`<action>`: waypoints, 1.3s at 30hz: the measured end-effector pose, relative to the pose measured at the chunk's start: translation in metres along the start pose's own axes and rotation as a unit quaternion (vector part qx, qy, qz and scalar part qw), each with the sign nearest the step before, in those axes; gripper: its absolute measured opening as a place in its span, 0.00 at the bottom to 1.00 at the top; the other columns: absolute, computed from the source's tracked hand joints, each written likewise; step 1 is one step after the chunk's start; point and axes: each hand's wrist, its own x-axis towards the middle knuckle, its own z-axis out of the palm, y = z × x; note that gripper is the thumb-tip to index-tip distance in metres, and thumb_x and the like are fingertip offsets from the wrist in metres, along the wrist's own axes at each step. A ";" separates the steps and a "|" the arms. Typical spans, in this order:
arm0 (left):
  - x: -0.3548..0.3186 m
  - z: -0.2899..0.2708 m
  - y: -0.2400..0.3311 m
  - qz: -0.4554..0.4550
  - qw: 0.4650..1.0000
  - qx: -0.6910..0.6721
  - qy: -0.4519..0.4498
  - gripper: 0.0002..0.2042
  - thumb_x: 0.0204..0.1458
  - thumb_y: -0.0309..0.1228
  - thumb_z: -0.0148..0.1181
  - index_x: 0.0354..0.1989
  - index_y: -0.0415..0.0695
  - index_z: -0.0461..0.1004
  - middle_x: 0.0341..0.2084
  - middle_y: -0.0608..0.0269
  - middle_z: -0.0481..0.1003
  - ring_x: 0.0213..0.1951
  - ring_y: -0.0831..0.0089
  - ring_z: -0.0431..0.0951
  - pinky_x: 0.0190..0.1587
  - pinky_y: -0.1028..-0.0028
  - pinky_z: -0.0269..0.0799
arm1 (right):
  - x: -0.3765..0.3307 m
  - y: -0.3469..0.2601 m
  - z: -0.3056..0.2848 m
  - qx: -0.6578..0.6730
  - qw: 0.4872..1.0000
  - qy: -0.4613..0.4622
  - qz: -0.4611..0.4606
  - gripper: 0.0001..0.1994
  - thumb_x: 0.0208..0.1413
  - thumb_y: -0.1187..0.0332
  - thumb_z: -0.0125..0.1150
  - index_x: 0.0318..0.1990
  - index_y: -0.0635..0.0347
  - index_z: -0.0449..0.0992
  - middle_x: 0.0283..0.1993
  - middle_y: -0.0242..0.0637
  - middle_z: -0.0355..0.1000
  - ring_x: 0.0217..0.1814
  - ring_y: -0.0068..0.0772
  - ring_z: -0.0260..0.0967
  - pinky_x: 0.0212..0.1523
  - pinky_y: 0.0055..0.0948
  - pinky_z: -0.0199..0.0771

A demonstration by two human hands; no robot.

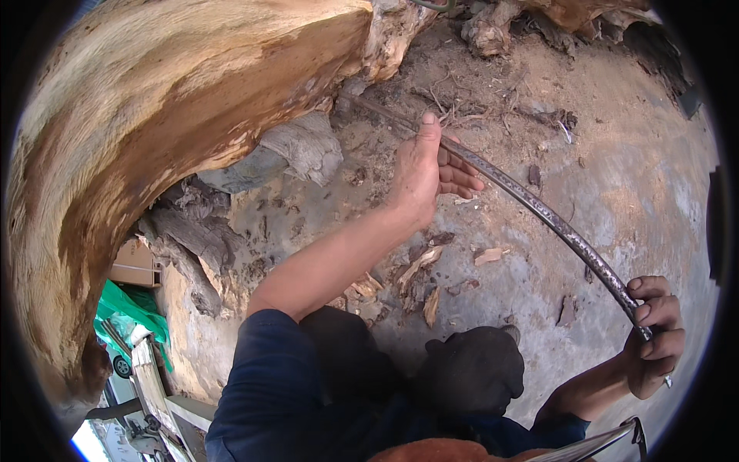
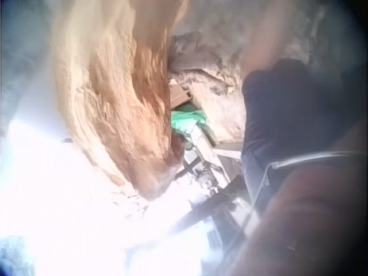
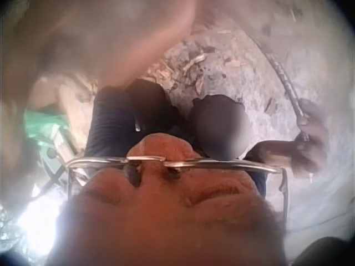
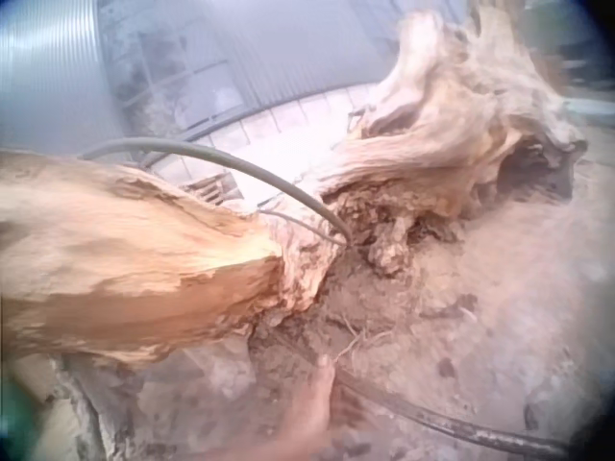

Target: The person uses a curved metal tool to scrape and carve a large piece of wood, removing bark and shaping the surface. Another person briefly assists with a chisel. Wood chips accumulate on the ground.

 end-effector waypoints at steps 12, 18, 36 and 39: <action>-0.092 0.050 0.040 0.646 0.558 0.520 0.020 0.30 0.46 0.17 0.65 0.60 0.38 0.64 0.45 0.49 0.73 0.45 0.53 0.77 0.49 0.62 0.71 | 0.080 -0.067 0.046 -0.074 0.994 -0.037 -0.071 0.23 0.67 0.45 0.46 0.25 0.49 0.65 0.23 0.34 0.74 0.35 0.47 0.78 0.45 0.47 0.81; -0.051 0.104 0.087 0.651 0.616 0.442 0.046 0.18 0.46 0.17 0.63 0.47 0.41 0.72 0.30 0.56 0.78 0.30 0.63 0.80 0.34 0.69 0.74 | 0.153 -0.092 0.037 -0.090 0.983 -0.057 -0.152 0.26 0.68 0.43 0.44 0.43 0.62 0.69 0.30 0.40 0.75 0.37 0.44 0.78 0.49 0.48 0.78; -0.158 0.018 0.062 0.598 0.723 0.241 0.248 0.16 0.68 0.42 0.49 0.39 0.39 0.67 0.16 0.71 0.56 0.21 0.79 0.57 0.31 0.74 0.62 | 0.143 0.068 0.254 0.349 0.825 -0.227 0.383 0.38 0.61 0.34 0.50 0.40 0.73 0.76 0.26 0.45 0.76 0.22 0.37 0.77 0.25 0.36 0.80; -0.174 -0.003 0.051 0.603 0.706 0.282 0.242 0.16 0.69 0.43 0.47 0.41 0.40 0.67 0.16 0.71 0.56 0.21 0.78 0.58 0.38 0.68 0.69 | 0.152 0.063 0.306 0.484 0.688 -0.299 0.451 0.42 0.59 0.29 0.45 0.47 0.70 0.73 0.25 0.46 0.75 0.21 0.39 0.76 0.22 0.36 0.80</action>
